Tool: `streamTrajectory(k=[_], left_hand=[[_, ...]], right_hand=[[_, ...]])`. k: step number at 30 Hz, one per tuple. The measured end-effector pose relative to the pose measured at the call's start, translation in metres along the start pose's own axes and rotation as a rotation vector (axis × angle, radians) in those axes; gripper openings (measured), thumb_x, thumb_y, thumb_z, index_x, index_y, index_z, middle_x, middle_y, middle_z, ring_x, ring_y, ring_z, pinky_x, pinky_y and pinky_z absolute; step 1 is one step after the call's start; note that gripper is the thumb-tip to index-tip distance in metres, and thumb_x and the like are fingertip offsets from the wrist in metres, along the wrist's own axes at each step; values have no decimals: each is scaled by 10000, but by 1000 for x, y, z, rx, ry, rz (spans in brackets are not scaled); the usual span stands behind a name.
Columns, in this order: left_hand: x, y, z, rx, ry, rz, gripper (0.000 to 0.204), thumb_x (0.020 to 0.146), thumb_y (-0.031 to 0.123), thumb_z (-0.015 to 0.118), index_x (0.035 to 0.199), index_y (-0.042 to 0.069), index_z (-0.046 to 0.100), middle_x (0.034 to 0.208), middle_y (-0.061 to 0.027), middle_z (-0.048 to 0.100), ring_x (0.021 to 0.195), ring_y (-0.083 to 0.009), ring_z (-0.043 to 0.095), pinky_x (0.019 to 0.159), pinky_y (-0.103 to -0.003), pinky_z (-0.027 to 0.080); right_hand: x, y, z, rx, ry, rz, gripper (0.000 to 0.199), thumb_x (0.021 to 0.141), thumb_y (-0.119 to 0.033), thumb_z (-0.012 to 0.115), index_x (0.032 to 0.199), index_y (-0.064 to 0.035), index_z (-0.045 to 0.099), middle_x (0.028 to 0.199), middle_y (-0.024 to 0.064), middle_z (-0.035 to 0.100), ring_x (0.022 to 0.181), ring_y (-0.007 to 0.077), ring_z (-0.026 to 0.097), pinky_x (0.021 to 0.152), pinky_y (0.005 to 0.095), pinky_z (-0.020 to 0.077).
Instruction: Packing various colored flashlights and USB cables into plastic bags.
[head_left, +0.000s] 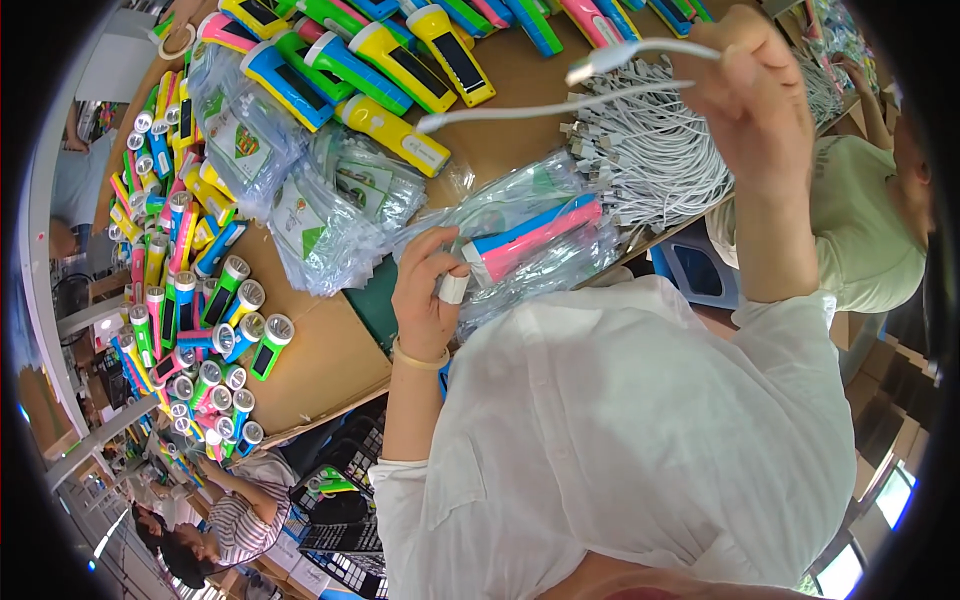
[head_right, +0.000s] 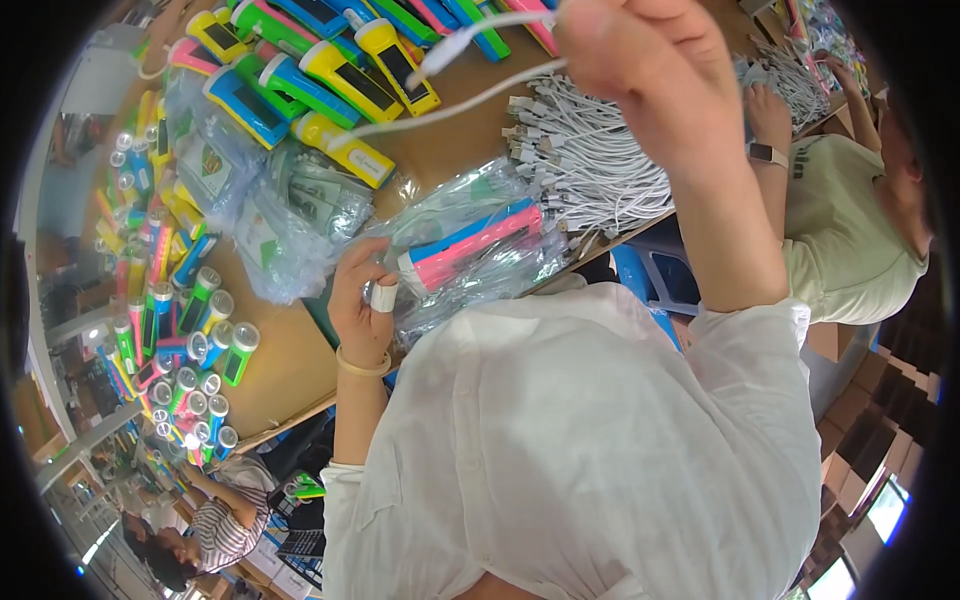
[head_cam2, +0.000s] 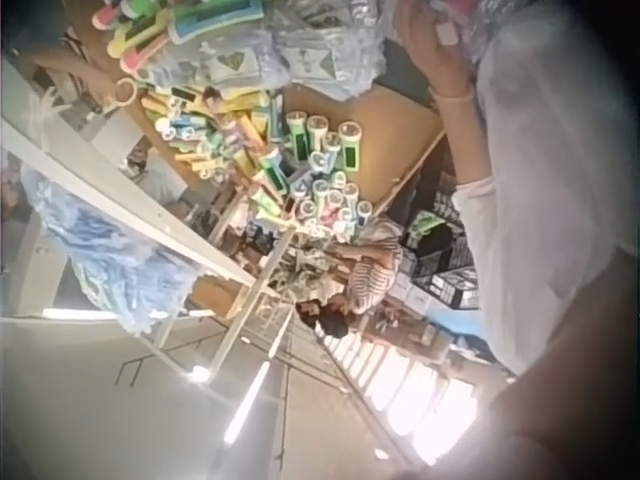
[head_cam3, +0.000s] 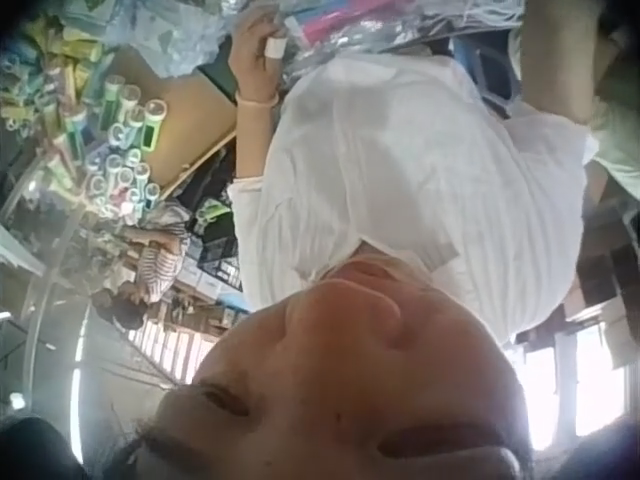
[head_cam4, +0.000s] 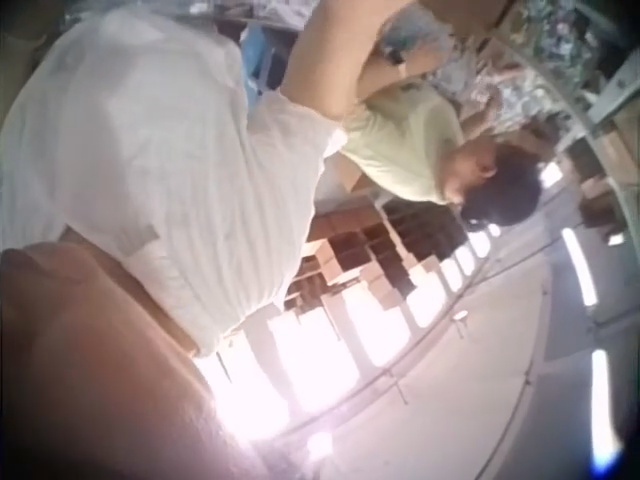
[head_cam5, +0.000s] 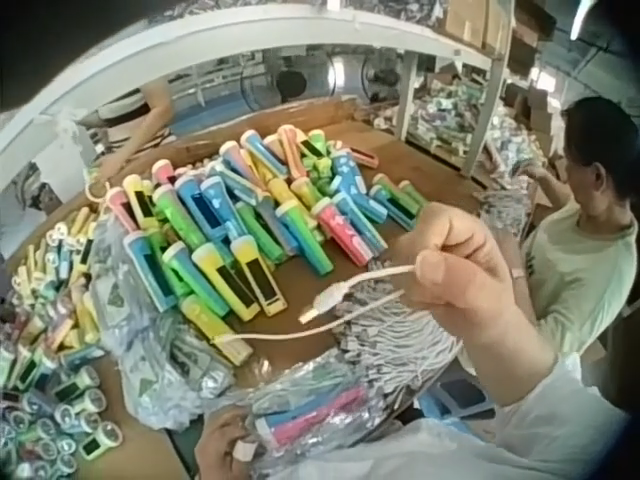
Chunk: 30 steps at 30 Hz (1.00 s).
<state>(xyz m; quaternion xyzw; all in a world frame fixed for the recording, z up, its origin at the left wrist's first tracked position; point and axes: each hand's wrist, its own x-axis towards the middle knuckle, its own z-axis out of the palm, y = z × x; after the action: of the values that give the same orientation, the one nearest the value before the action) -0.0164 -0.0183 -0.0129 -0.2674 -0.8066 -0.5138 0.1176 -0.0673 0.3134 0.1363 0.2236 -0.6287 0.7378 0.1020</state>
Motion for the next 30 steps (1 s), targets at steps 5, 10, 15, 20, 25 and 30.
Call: streamTrajectory(k=[5, 10, 15, 20, 25, 30], left_hand=[[-2, -1, -1, -23, 16, -26, 141, 832, 7, 702, 924, 22, 597, 1196, -177, 671, 1077, -346, 634, 946, -408, 502], [-4, -1, 0, -56, 24, -60, 90, 856, 26, 670, 924, 14, 613, 1187, -187, 674, 1091, -310, 631, 969, -388, 477], [-5, -3, 1, -43, 35, -38, 177, 830, 17, 738, 949, 29, 608, 1194, -163, 675, 1084, -340, 634, 947, -402, 499], [-5, -1, 1, -41, 45, -10, 178, 833, 28, 744, 949, 30, 609, 1200, -164, 674, 1090, -341, 634, 947, -402, 498], [-5, 2, 0, -35, 42, 4, 179, 846, 43, 743, 965, 26, 610, 1211, -167, 672, 1085, -331, 637, 931, -383, 501], [-12, 14, 0, -33, 162, -201, 202, 857, 45, 749, 1010, 12, 621, 1126, -146, 678, 986, -267, 640, 856, -347, 519]], right_hand=[[-24, 33, 24, -111, -126, 354, 160, 944, -57, 673, 816, -37, 579, 764, -56, 515, 671, 8, 455, 578, 206, 361], [-35, 35, 12, -157, -61, 384, 164, 943, -67, 662, 812, -35, 568, 745, -60, 493, 637, 6, 419, 545, 208, 327], [-13, -13, 19, 26, -60, 153, 150, 959, -83, 595, 819, -46, 559, 706, -38, 462, 577, 22, 377, 503, 212, 276], [-13, 4, 32, -38, -100, 179, 121, 937, -26, 632, 829, -33, 576, 756, -38, 506, 641, 22, 431, 555, 215, 328], [-30, 35, 37, -228, -180, 391, 165, 940, -77, 669, 814, -28, 573, 745, -53, 503, 639, 25, 424, 557, 226, 338], [-29, 40, 45, -629, -574, 501, 161, 913, -132, 702, 841, -11, 626, 666, 25, 614, 561, 110, 525, 515, 279, 404]])
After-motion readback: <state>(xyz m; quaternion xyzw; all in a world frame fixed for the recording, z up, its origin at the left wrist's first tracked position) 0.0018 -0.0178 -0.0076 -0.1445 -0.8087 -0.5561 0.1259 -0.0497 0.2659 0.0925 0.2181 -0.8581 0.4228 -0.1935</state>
